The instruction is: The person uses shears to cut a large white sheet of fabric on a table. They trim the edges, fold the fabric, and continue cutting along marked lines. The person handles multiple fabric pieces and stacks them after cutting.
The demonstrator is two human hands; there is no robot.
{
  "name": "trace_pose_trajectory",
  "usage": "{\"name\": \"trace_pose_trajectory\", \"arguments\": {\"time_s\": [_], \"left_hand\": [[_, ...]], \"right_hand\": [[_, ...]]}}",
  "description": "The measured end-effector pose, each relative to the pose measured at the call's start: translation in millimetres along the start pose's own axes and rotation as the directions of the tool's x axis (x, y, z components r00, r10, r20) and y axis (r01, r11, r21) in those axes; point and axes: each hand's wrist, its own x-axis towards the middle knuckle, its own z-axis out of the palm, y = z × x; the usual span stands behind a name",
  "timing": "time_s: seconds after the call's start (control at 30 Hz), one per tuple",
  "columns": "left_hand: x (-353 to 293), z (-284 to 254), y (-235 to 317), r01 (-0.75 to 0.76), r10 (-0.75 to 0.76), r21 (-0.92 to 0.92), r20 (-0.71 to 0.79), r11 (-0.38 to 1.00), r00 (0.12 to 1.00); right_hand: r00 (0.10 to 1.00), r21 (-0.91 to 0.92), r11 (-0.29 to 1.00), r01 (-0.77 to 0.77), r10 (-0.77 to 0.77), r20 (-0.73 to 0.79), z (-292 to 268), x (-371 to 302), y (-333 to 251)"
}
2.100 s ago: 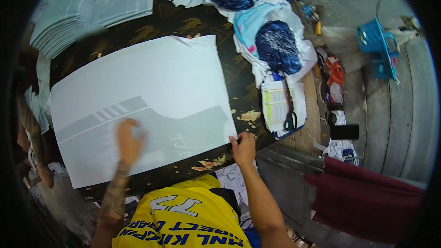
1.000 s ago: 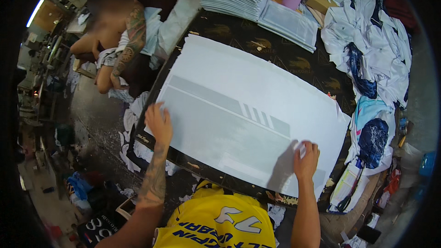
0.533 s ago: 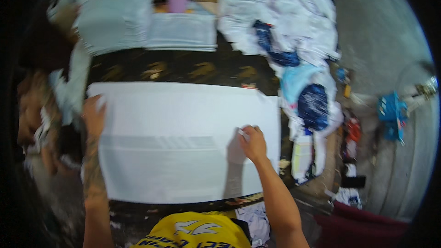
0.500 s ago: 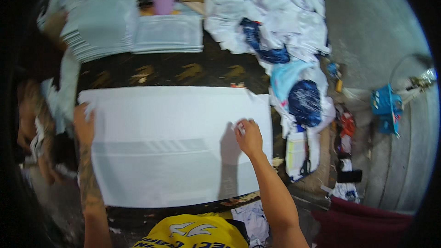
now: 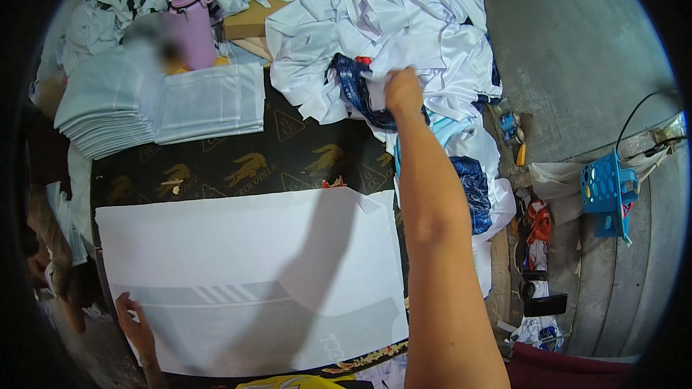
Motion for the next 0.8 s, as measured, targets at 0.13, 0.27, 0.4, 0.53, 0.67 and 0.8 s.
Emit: {"name": "trace_pose_trajectory", "arguments": {"time_s": [0.13,0.27,0.4,0.53,0.67,0.8], "left_hand": [[12,20,58,-0.08,0.075,-0.208,-0.033,0.975,0.997],[64,27,188,-0.117,0.19,-0.583,0.066,0.804,0.979],[90,-44,397,-0.661,0.618,-0.694,-0.394,0.285,0.681],[66,-204,560,-0.629,0.931,-0.762,-0.323,-0.151,0.169],[32,-335,564,-0.678,0.887,-0.723,-0.393,-0.134,0.243],[-14,-370,470,-0.79,0.71,-0.614,-0.561,-0.013,0.425]], "right_hand": [[0.949,0.125,0.989,0.074,-0.031,-0.314,-141,38,-23],[0.63,0.118,0.758,0.642,-0.433,-0.645,-351,1,-88],[0.714,0.238,0.721,0.651,-0.474,-0.516,-504,-85,-165],[0.66,-0.125,0.711,0.692,-0.693,-0.292,-585,-155,-207],[0.82,0.928,0.23,0.292,-0.559,-0.12,-622,-230,-187],[0.737,0.756,0.479,0.447,-0.676,-0.007,-517,-305,-148]]}}
